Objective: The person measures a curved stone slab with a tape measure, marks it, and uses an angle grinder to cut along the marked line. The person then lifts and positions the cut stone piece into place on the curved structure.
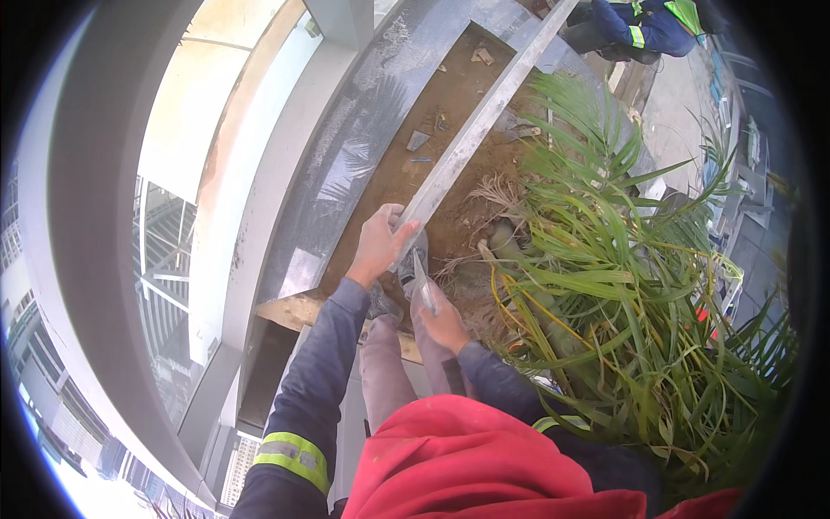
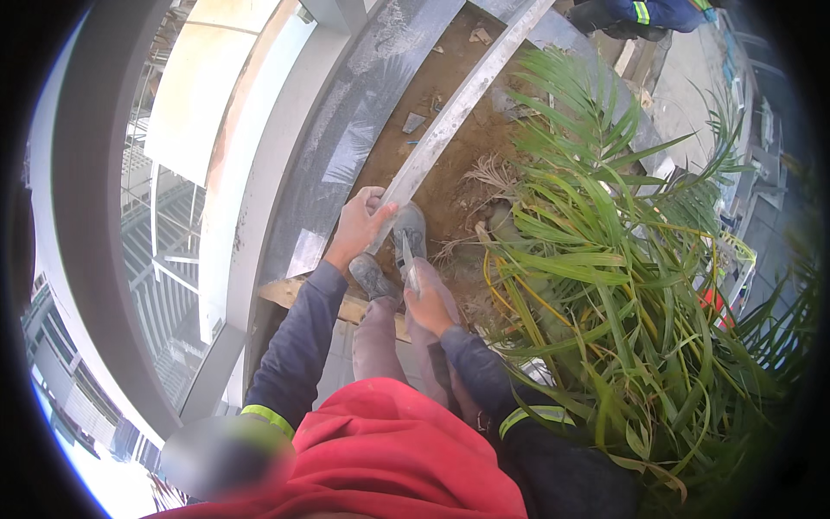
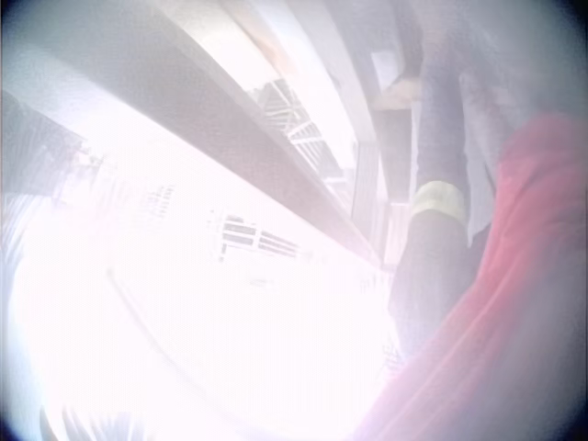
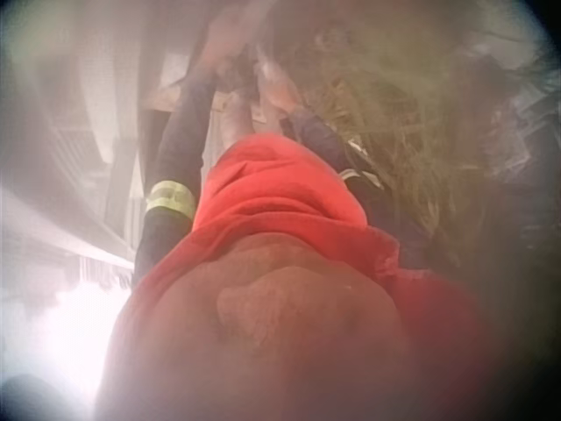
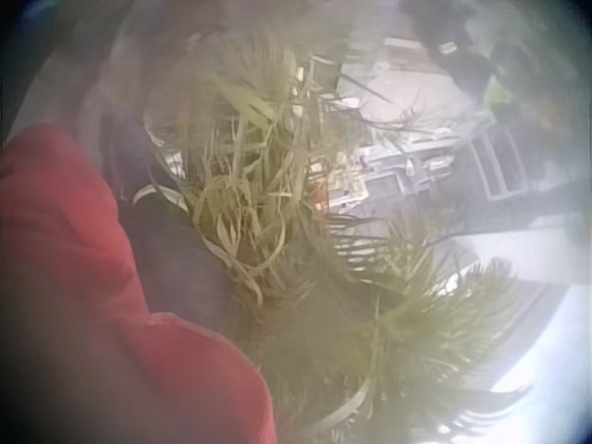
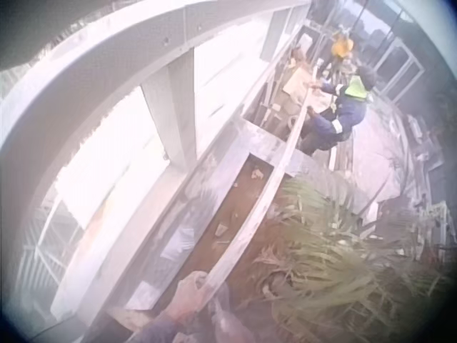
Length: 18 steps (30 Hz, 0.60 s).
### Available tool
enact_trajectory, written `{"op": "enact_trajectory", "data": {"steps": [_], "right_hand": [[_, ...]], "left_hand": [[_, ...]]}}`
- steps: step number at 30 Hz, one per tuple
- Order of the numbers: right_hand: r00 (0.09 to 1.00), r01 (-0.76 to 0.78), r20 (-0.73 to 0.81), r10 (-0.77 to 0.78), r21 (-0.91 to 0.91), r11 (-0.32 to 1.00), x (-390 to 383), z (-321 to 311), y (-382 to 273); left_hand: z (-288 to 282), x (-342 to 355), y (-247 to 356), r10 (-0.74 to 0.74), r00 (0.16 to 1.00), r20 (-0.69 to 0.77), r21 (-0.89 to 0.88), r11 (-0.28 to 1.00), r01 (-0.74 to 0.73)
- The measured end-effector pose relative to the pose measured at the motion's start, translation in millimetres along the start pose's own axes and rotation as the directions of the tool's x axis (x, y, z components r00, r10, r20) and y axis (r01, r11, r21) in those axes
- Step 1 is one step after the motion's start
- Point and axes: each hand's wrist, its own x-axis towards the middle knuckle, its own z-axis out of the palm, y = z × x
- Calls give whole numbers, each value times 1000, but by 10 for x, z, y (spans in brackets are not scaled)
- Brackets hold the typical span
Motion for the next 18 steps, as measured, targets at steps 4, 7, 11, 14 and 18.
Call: {"op": "enact_trajectory", "data": {"steps": [4,7,11,14,18], "right_hand": [[989,-65,-125,82,136,989,181,-341,-130],[943,-176,-229,240,268,947,254,-601,-3],[875,-395,-10,484,564,725,402,-875,-206],[900,-331,-14,435,627,705,417,-936,-465],[926,-246,-166,338,412,877,484,-976,-734]], "left_hand": [[-178,-133,393,69,972,-225,-9,997,-73],[-339,-344,533,203,944,-260,99,978,-184],[-695,-706,639,263,946,-187,239,947,-216],[-836,-850,818,297,945,-134,275,928,-253],[-938,-797,1189,353,929,-110,270,910,-314]]}}
